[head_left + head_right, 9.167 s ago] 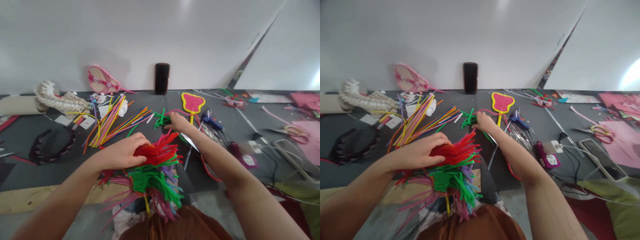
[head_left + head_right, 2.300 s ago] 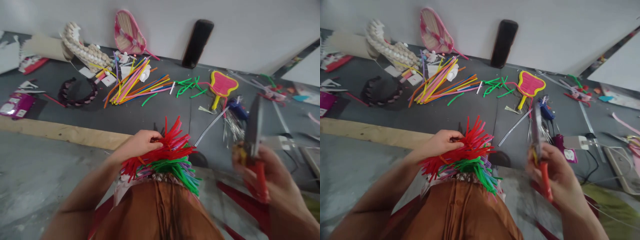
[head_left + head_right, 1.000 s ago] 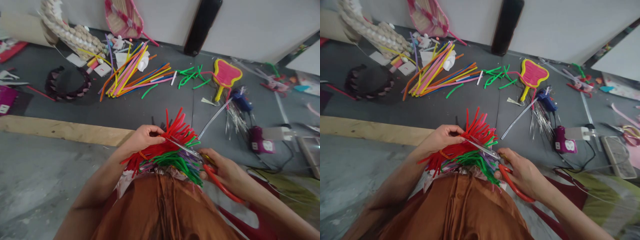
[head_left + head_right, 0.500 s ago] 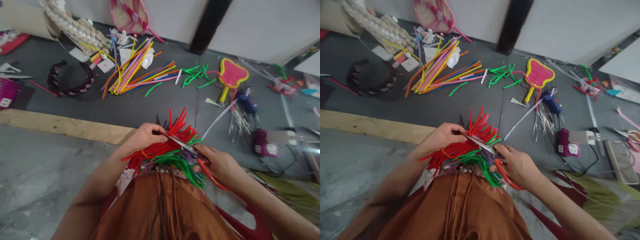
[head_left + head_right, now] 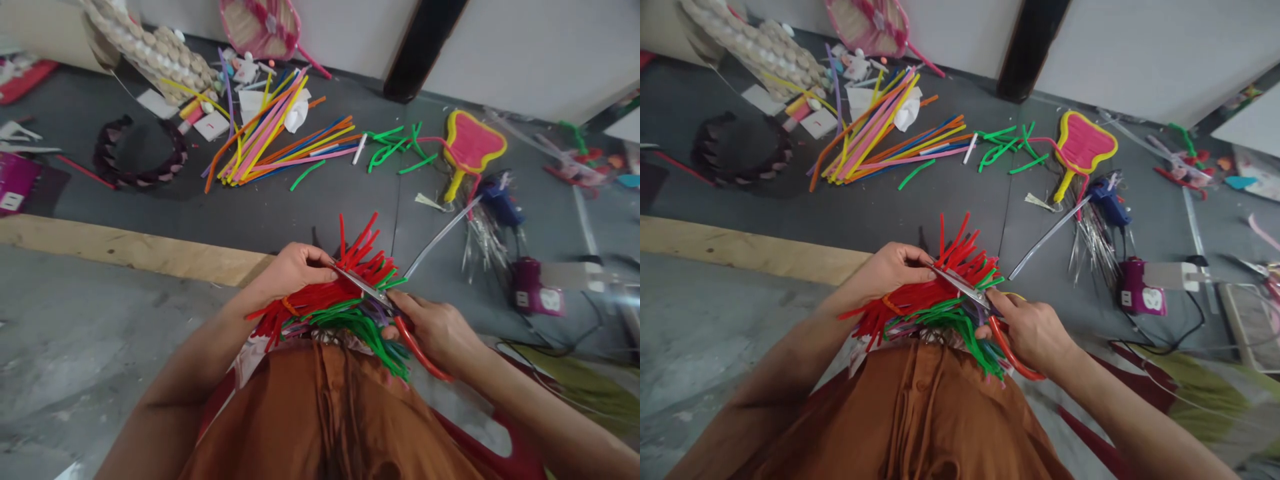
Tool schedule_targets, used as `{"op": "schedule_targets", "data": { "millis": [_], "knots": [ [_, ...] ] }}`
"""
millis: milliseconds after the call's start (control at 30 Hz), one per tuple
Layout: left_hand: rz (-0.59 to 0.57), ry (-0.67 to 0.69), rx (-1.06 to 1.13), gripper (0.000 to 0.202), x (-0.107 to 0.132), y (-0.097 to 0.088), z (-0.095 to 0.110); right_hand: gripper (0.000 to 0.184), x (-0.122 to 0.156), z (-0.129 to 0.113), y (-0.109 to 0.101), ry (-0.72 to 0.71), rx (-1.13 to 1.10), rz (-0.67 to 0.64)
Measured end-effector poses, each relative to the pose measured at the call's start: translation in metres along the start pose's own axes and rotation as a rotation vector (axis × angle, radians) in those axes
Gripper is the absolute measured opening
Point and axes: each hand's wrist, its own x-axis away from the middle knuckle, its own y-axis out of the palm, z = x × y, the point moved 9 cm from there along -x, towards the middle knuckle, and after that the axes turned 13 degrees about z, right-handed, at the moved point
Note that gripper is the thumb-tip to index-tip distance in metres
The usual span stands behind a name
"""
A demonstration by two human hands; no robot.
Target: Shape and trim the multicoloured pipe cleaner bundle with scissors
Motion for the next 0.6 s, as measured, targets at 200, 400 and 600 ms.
{"op": "schedule_targets", "data": {
  "millis": [200,400,600],
  "knots": [
    [-0.031,0.007,-0.035,0.019,-0.004,0.004,0.003,0.054,0.001,0.004,0.007,0.094,-0.088,-0.049],
    [-0.158,0.146,-0.237,0.032,0.001,0.009,0.016,0.055,0.008,0.033,-0.001,0.356,-0.494,0.007],
    [-0.250,0.180,-0.388,0.045,0.010,0.017,0.020,0.060,0.030,0.056,-0.022,0.555,-0.794,0.219]
  ]
}}
